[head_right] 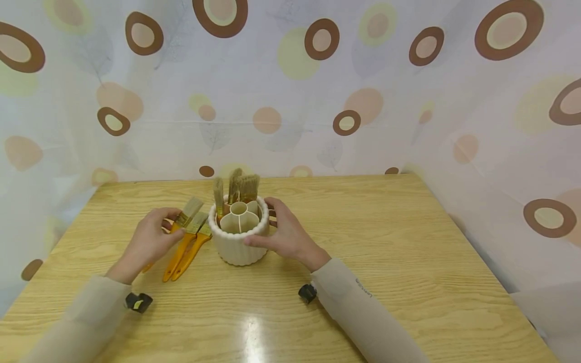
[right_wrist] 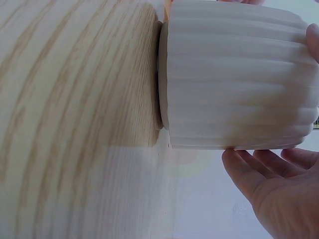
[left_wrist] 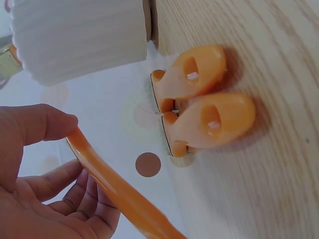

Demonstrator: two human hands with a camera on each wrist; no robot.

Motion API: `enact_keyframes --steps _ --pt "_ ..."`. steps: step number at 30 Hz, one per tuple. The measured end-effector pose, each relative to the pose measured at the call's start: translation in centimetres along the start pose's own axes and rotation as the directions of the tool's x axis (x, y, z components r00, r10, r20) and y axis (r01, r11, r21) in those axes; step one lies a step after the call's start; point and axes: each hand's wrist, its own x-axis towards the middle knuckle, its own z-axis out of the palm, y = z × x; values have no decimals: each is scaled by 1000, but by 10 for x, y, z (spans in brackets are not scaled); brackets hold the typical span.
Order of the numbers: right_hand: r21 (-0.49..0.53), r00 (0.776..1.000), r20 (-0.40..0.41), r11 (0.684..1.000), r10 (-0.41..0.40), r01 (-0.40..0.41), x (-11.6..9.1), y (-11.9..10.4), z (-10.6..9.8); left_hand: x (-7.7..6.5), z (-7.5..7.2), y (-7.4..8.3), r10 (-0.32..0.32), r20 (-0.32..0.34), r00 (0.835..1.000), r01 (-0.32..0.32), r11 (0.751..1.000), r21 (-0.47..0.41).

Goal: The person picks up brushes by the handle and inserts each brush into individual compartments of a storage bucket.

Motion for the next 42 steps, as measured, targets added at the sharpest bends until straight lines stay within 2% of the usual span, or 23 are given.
enact_keyframes --steps 12,19,23,42 --pt "0 1000 9 1000 7 -7 1 1 1 -4 0 8 3 -62 998 -7 998 -64" --pt "-5 1000 13 1000 8 -8 2 1 1 -5 -3 9 -16 -87 996 6 994 -111" --pt "-6 1000 6 1000 9 -9 2 1 1 -4 -2 10 -2 -100 995 -10 992 -124" --pt "-7 1000 0 1000 -1 1 0 2 1 -5 9 23 -4 -112 994 -13 989 -149"
